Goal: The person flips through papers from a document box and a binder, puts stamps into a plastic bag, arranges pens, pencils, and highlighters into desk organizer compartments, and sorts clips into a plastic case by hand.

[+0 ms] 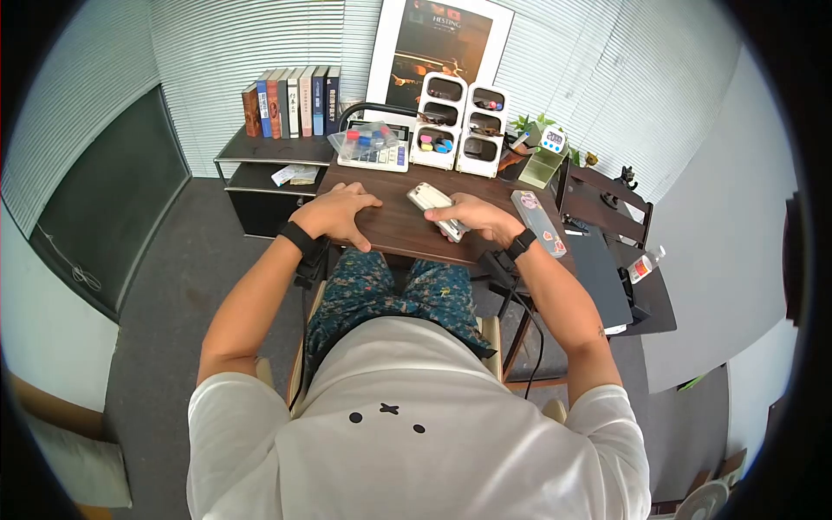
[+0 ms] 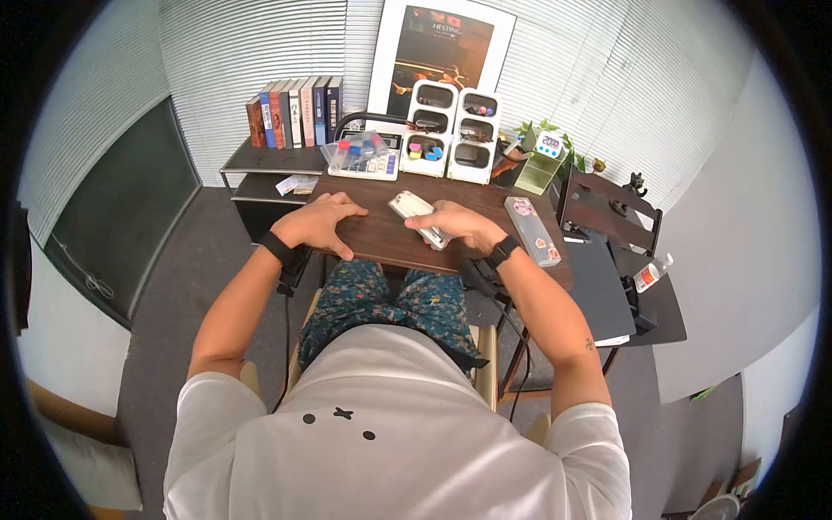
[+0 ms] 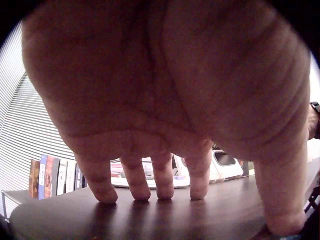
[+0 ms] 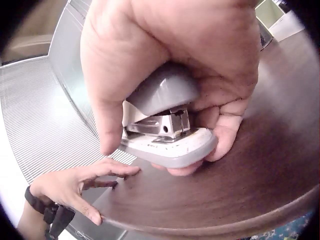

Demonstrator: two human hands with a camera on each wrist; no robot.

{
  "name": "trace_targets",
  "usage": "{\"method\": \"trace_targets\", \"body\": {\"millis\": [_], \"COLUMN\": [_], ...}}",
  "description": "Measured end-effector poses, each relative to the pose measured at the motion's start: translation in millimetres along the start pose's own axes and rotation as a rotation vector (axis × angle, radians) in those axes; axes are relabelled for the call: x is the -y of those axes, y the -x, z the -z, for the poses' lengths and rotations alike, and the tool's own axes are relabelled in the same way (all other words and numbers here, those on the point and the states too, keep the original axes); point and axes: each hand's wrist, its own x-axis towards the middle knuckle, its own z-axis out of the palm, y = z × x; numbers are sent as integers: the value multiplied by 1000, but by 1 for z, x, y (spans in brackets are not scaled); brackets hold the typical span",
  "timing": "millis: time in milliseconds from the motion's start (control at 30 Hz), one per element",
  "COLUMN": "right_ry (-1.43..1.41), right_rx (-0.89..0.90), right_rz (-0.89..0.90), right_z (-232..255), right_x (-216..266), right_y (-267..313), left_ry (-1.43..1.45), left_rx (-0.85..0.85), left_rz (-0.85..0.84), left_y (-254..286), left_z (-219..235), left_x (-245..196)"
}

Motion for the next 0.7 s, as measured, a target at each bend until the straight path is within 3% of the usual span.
{"method": "trace_targets", "body": {"millis": [200,367,433,700], "right_ry": [120,-2,94,34], "right_rx": [73,89,48,13], "right_rz": [10,-5,-21,10], "right_z": [2,8,8,8], "right_x": [4,-6,-2,-12], "right_y": [-1,-7,-7,-10], "left_ry": [2,-10,2,12], "left_rx": [0,4,12,10], "left_rz": [10,12,10,3], "left_y": [1,1,0,1], "left_z": [0,2,1,2], "left_x": [1,-1,0,-2]}}
